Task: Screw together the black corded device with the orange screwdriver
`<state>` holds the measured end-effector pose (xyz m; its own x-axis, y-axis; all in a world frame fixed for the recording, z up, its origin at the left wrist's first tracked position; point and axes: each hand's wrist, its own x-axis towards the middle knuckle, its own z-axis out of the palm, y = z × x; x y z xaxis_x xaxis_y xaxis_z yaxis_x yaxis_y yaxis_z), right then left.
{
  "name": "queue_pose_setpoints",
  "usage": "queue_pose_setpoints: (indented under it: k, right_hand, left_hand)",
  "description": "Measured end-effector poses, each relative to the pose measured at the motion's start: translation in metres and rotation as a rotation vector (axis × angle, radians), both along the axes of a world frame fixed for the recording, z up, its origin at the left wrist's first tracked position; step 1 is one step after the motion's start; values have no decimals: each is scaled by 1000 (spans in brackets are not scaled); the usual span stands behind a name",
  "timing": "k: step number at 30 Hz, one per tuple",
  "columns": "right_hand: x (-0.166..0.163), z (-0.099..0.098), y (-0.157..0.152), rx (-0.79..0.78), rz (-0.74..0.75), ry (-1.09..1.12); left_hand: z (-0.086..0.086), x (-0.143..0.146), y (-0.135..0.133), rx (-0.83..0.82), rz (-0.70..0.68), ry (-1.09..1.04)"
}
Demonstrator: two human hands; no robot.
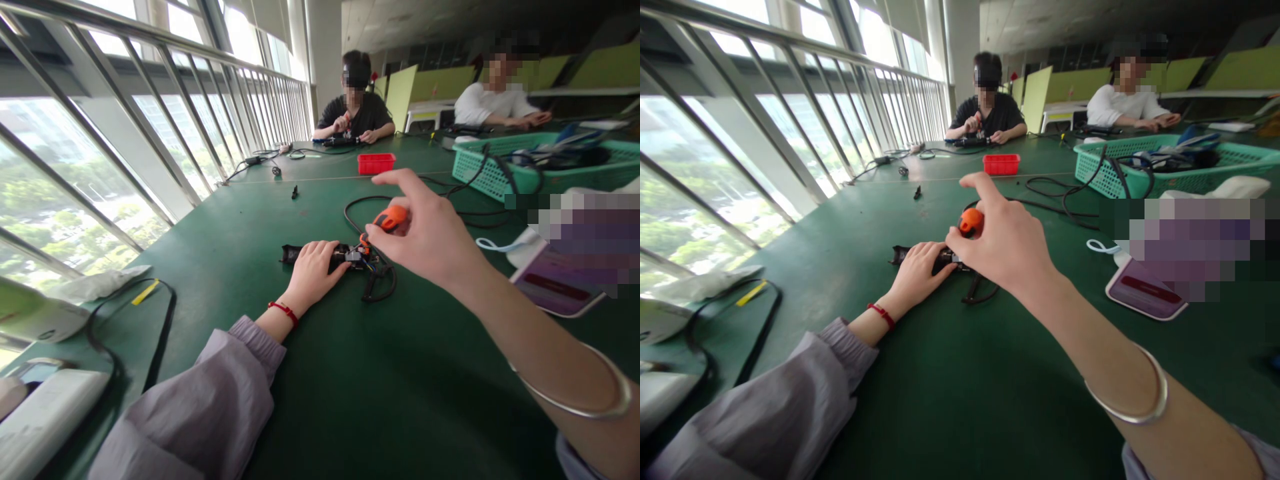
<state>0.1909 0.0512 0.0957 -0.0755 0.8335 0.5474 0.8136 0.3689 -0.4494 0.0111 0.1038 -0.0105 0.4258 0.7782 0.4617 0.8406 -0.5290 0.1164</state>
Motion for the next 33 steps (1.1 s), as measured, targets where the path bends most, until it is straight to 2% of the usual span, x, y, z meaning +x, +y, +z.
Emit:
queue_pose_setpoints:
  k: [6,11,16,21,26,33]
  right_hand:
    - [-1,-2,2,45,-75,12]
    - [0,-4,4,81,-20,44]
    - [-1,-7,5,113,-124,6]
    - [0,-8,6,112,0,46]
    - [-1,-6,5,69,-65,44]
    - [-1,-8,6,95,-3,73]
  left_hand:
    - [1,0,-1,-5,-1,-2]
    - [0,0,0,-2,-4,-5]
    - [0,0,1,7,-3,-8]
    - [0,0,0,3,-9,-14]
    - [-1,0,1,8,-13,-22]
    - [-1,0,1,8,-10,-19]
